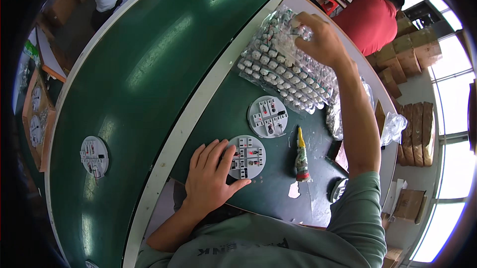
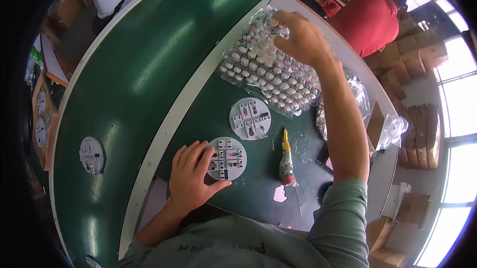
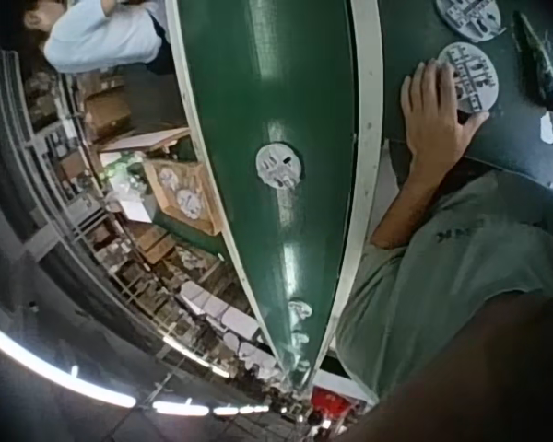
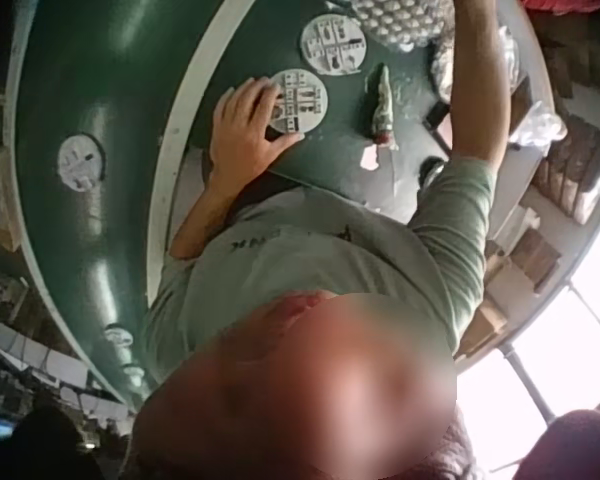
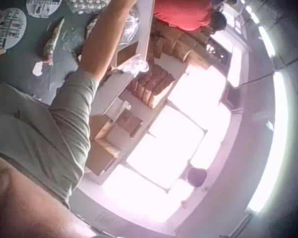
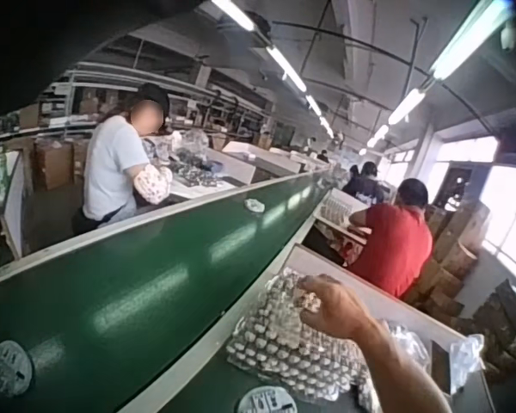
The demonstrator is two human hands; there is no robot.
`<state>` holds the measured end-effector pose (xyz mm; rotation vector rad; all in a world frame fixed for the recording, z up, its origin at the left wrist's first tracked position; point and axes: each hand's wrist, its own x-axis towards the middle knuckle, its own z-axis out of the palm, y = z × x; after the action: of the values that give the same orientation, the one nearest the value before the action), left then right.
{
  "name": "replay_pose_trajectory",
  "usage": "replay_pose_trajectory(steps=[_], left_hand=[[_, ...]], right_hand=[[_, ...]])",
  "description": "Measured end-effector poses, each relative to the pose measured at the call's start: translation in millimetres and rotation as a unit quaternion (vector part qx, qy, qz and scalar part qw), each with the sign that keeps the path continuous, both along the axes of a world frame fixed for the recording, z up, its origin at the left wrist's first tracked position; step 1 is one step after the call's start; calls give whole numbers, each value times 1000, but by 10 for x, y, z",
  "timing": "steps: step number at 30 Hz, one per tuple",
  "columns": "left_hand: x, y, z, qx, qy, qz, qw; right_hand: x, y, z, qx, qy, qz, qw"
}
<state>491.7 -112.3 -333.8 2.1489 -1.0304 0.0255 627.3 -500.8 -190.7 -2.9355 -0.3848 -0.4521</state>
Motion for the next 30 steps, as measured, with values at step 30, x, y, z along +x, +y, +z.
replay_pose_trajectory(steps=[30], left_hand=[[303,-90,-253,-38,26,-16,999]], right_hand=[[-2112,1459,-711,265,221,-140,928]])
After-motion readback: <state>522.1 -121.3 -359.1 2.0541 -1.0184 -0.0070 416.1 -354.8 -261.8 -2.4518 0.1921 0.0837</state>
